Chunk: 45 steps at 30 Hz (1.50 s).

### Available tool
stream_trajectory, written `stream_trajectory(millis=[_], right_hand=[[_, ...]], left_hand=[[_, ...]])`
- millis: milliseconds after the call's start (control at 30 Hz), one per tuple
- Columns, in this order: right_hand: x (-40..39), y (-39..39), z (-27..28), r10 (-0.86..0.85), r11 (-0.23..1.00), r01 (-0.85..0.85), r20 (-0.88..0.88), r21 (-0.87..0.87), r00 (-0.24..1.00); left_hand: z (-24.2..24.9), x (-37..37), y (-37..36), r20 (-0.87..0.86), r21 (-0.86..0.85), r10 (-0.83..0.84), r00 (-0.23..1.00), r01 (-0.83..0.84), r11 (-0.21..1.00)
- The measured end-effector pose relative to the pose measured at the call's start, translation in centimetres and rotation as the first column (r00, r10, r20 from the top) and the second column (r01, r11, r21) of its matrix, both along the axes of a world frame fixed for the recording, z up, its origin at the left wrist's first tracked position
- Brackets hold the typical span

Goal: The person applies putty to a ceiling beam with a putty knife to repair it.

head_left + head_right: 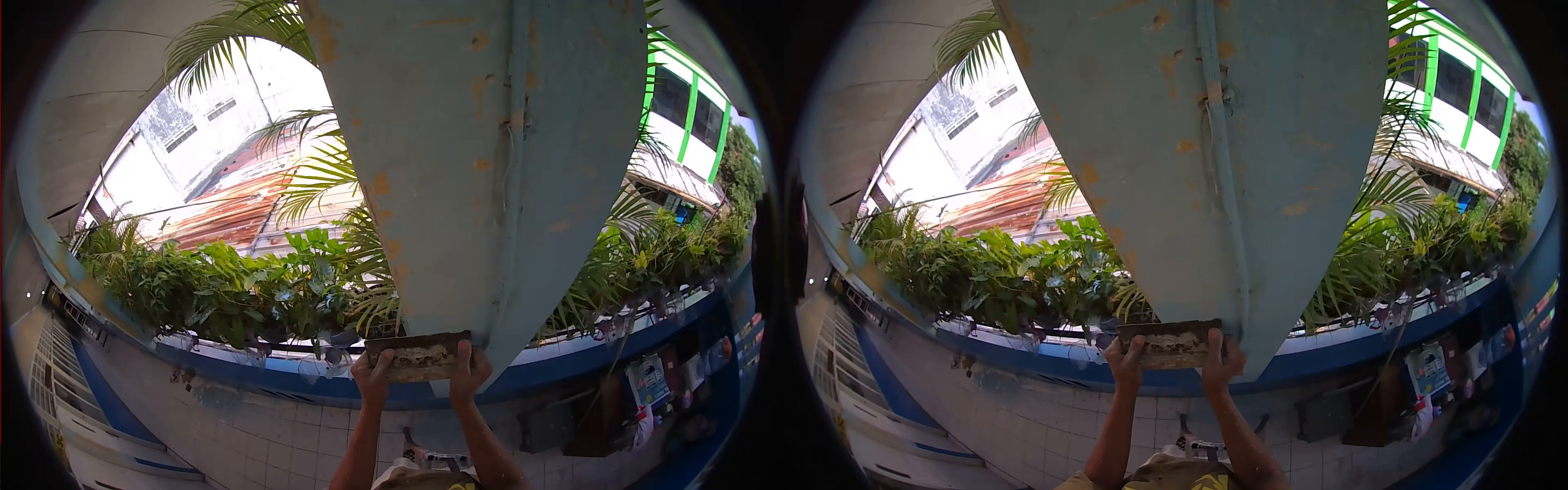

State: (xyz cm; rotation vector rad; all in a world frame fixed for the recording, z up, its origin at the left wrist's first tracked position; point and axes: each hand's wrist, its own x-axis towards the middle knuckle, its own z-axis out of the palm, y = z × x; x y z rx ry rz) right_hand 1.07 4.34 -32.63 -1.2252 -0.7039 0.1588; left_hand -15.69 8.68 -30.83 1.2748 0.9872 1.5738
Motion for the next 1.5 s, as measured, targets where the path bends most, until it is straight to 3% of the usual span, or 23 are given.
stream_trajectory(millis=[33, 100, 167, 267, 333, 400, 433, 500, 567, 667, 733, 767, 867, 1000, 1067, 1133, 1333, 1433, 1500], right_hand=[[0.1, -0.4, 0.7, -0.002, 1.000, 0.002, 0.042, -0.007, 0.999], [0.5, 0.2, 5.0, -0.015, 1.000, 0.016, 0.082, -0.001, 0.996], [-0.2, -0.5, 6.1, -0.028, 1.000, 0.028, 0.127, 0.003, 0.992], [-0.7, -0.4, 6.3, 0.027, 0.999, -0.028, 0.023, 0.032, 0.999], [-1.4, -0.7, 2.5, 0.021, 0.999, -0.022, 0.007, 0.040, 1.000], [-2.0, 0.2, 4.0, 0.005, 0.997, -0.004, -0.007, 0.075, 1.000], [-2.0, 0.1, 4.7, -0.001, 0.997, 0.001, 0.005, 0.071, 1.000], [-2.4, 0.4, 8.1, -0.005, 0.998, 0.005, 0.014, 0.056, 1.000], [-3.0, 0.8, 10.3, 0.067, 0.993, -0.065, -0.019, 0.097, 0.998], [-3.6, 0.7, 6.3, 0.086, 0.987, -0.081, -0.031, 0.140, 0.996], [-3.7, 0.2, 3.3, 0.105, 0.988, -0.099, -0.048, 0.120, 0.993], [-3.6, 0.0, 2.9, 0.099, 0.991, -0.094, -0.049, 0.094, 0.994], [-3.7, -0.4, 3.8, 0.084, 0.995, -0.083, -0.030, 0.059, 0.996], [-3.1, -0.5, 4.5, 0.087, 0.995, -0.087, 0.017, 0.041, 0.996], [-3.4, -0.8, 3.3, 0.063, 0.997, -0.064, 0.028, 0.030, 0.998], [-3.0, -0.6, 2.8, 0.041, 0.998, -0.044, 0.060, 0.048, 0.997], [-3.0, -0.6, 2.5, 0.065, 0.997, -0.065, -0.003, 0.029, 0.998], [-2.8, -0.1, 2.9, 0.019, 1.000, -0.019, 0.065, -0.013, 0.998], [-2.1, 0.6, 5.2, 0.035, 0.994, -0.044, 0.101, 0.095, 0.994]], left_hand=[[0.0, 0.5, 0.4, -0.004, 0.001, -0.002, 1.000, 0.002, 1.000], [1.1, 1.3, 0.4, 0.254, 0.031, -0.029, 0.967, 0.021, 0.999], [2.9, 0.2, -0.2, 0.240, -0.008, -0.055, 0.969, 0.059, 0.998], [5.1, -0.1, -0.5, 0.148, 0.009, -0.018, 0.989, 0.017, 1.000], [2.5, -1.2, -0.3, 0.078, 0.018, -0.021, 0.997, 0.020, 1.000], [1.7, -1.5, 0.3, -0.050, 0.039, 0.011, 0.999, -0.009, 0.999], [1.2, -1.6, 0.9, -0.047, 0.047, 0.013, 0.999, -0.011, 0.999], [3.9, -1.3, 1.1, 0.152, 0.059, 0.025, 0.988, -0.035, 0.998], [7.7, -1.9, 1.4, 0.138, 0.058, -0.022, 0.990, 0.014, 0.998], [5.9, -3.3, 1.5, 0.072, 0.054, -0.031, 0.997, 0.027, 0.998], [1.8, -4.1, 0.7, -0.117, 0.029, 0.049, 0.992, -0.046, 0.999], [1.9, -3.8, 0.5, -0.121, 0.024, 0.048, 0.991, -0.046, 0.999], [3.7, -2.9, -0.1, 0.061, -0.042, 0.009, 0.998, -0.006, 0.999], [3.1, -3.1, -0.5, -0.014, -0.077, 0.029, 0.999, -0.030, 0.997], [1.8, -2.7, -0.3, 0.070, -0.041, 0.019, 0.997, -0.017, 0.999], [1.8, -2.6, -0.3, 0.047, -0.054, 0.028, 0.998, -0.025, 0.998], [0.7, -3.8, -0.8, -0.039, -0.081, 0.022, 0.999, -0.025, 0.996], [0.9, -2.7, -0.1, 0.018, -0.049, 0.047, 0.999, -0.046, 0.998], [1.4, -2.1, 0.6, 0.099, 0.010, 0.090, 0.991, -0.091, 0.996]])
